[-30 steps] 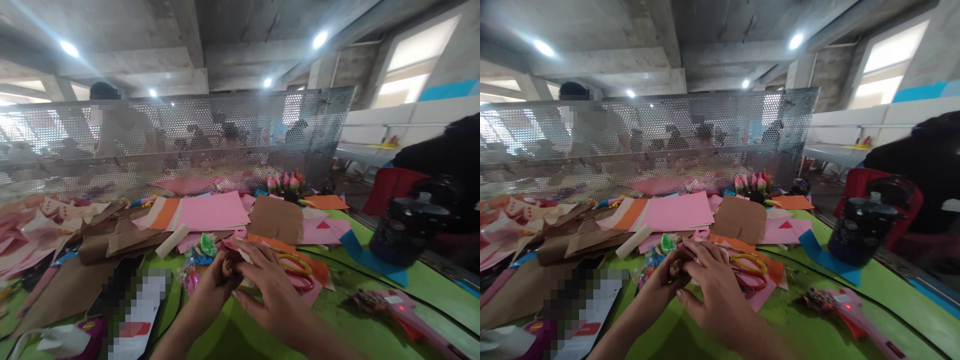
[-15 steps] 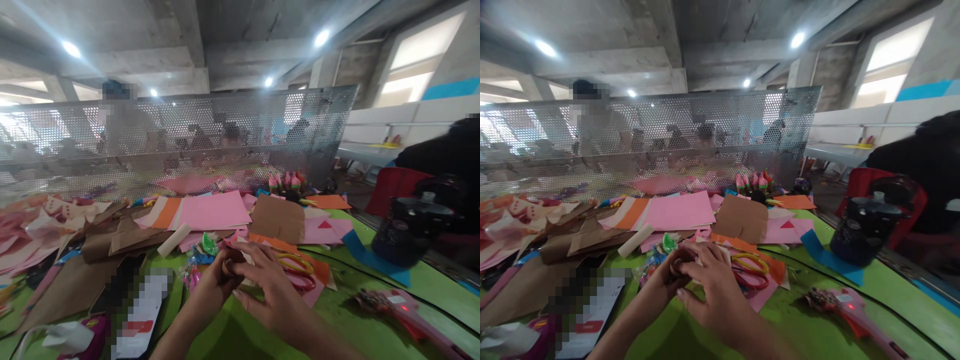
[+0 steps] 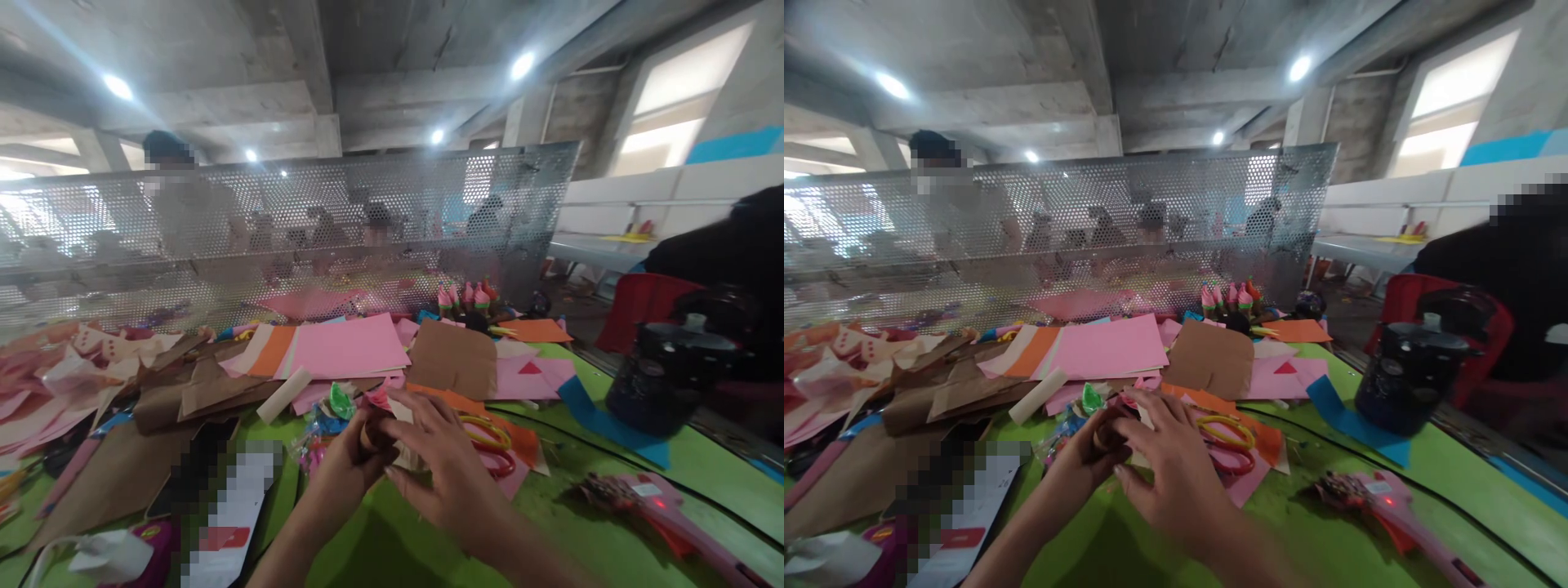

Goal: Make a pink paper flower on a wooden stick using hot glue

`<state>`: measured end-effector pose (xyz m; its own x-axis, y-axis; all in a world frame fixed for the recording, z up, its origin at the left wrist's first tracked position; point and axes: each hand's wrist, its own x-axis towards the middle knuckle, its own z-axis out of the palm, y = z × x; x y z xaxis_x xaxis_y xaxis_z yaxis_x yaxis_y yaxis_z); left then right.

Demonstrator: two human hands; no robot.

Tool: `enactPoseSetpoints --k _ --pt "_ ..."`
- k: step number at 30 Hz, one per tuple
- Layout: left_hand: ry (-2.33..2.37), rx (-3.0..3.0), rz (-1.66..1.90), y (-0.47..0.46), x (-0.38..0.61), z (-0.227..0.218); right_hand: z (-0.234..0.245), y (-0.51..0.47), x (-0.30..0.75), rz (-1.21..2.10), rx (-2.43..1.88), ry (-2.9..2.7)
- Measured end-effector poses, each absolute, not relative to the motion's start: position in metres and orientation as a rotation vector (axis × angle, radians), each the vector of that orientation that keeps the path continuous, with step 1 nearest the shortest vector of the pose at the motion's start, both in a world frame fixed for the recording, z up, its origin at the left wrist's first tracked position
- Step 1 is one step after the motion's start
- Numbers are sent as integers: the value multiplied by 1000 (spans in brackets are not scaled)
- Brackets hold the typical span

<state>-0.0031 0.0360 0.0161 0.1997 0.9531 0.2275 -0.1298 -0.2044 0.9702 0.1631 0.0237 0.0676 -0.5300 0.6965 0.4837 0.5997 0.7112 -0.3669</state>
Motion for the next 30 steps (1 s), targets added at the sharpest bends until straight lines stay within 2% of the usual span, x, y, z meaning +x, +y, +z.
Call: enactPoseSetpoints --k 6,23,28,30 --pt "923 1584 1254 36 -5 13 63 21 159 180 -962 -2326" --pt "825 1463 1273 36 -2 14 63 18 156 273 -926 -2309" --pt "1044 1311 1439 42 -8 17 64 42 176 357 -871 -2127" --pt "1147 1256 1472 46 -14 16 61 60 187 289 -1023 -2058"
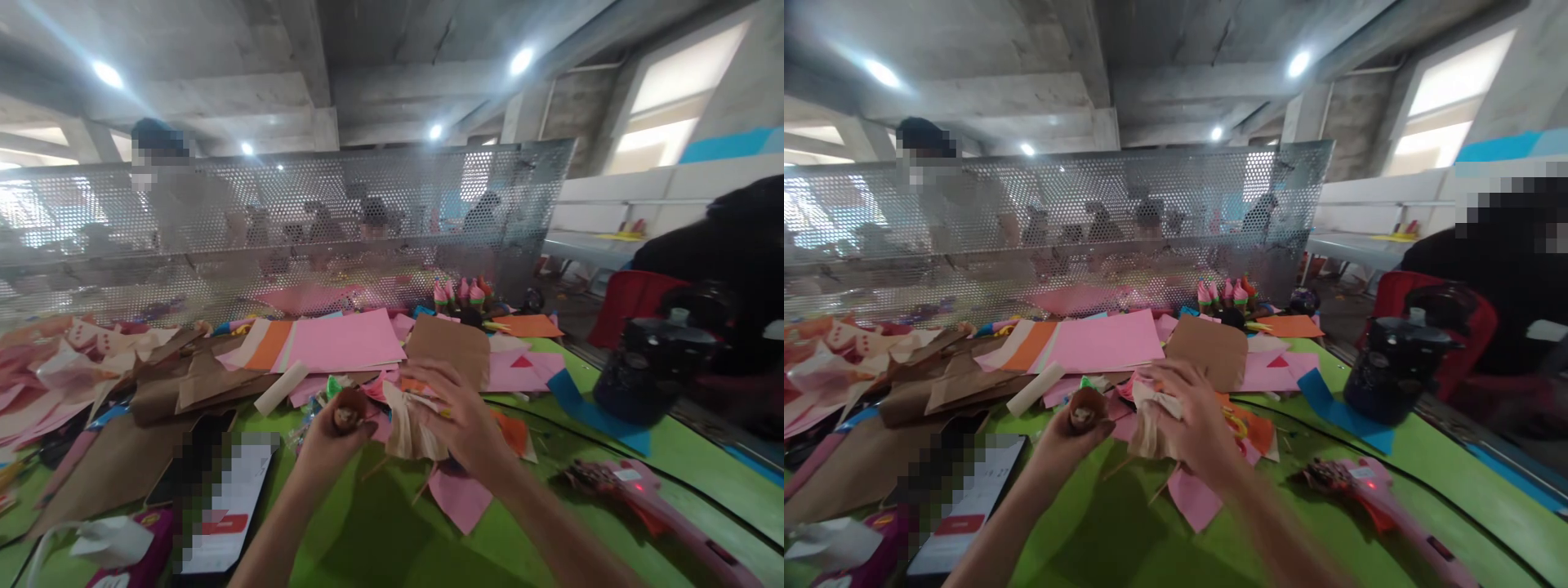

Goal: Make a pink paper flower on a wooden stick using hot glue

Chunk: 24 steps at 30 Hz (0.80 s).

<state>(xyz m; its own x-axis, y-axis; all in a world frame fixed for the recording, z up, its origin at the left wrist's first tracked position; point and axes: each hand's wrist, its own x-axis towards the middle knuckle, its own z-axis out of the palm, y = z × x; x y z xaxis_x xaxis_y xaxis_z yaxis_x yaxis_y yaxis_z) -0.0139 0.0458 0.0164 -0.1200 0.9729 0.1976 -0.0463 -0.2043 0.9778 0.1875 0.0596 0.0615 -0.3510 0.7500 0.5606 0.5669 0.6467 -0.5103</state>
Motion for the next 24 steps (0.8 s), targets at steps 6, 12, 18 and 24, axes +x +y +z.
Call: enactPoseSetpoints --k 6,12,18,24 --pt "1225 1147 1497 57 -25 6 45 83 198 125 -1374 -2200" --pt "1246 1092 1481 58 -20 -2 31 73 185 178 -1395 -2286" --pt "1251 1047 1484 58 -18 -3 35 81 188 278 -1395 -2137" --pt "1215 1049 1470 53 -16 0 49 81 193 502 -1236 -1818"
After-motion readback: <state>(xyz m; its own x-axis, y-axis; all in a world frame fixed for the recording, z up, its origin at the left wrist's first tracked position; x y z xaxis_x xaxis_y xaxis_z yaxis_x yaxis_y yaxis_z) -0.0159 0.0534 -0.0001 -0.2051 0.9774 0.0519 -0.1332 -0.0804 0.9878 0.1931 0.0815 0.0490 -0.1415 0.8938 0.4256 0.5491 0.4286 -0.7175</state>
